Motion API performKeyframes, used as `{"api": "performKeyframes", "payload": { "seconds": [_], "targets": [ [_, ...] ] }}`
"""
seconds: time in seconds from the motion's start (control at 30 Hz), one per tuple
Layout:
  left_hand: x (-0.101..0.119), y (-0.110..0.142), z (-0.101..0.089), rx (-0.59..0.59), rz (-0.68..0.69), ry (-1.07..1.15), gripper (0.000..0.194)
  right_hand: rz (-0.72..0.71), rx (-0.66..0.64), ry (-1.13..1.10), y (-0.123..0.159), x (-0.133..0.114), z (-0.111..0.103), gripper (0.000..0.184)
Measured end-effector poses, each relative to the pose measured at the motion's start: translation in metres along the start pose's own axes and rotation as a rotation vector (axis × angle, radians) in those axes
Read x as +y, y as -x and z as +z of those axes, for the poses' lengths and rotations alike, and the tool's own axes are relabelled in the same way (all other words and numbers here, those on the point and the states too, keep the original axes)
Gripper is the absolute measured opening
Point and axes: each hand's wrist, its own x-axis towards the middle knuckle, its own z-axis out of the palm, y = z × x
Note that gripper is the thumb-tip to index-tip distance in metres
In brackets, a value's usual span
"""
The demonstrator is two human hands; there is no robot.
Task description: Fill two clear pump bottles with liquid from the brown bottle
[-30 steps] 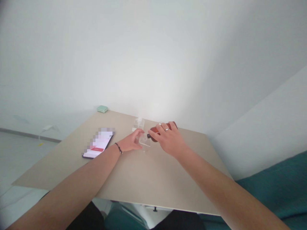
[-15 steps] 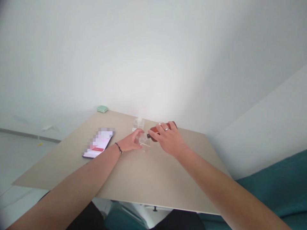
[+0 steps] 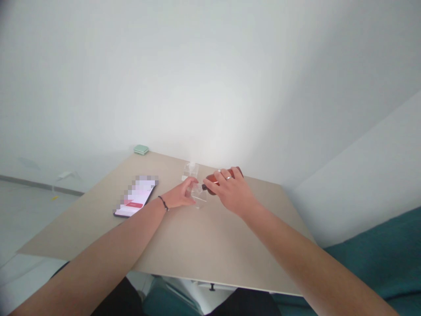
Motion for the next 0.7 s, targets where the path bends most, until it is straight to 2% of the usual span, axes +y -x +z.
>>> {"api": "performKeyframes", "payload": {
  "seconds": [0.7],
  "targets": [
    [-0.0006,0.0000,-0.0002,0.004,0.005,0.019,0.073,-0.009,0.003,0.004,-0.0020,0.0003,-0.0047,0.049]
  ]
}}
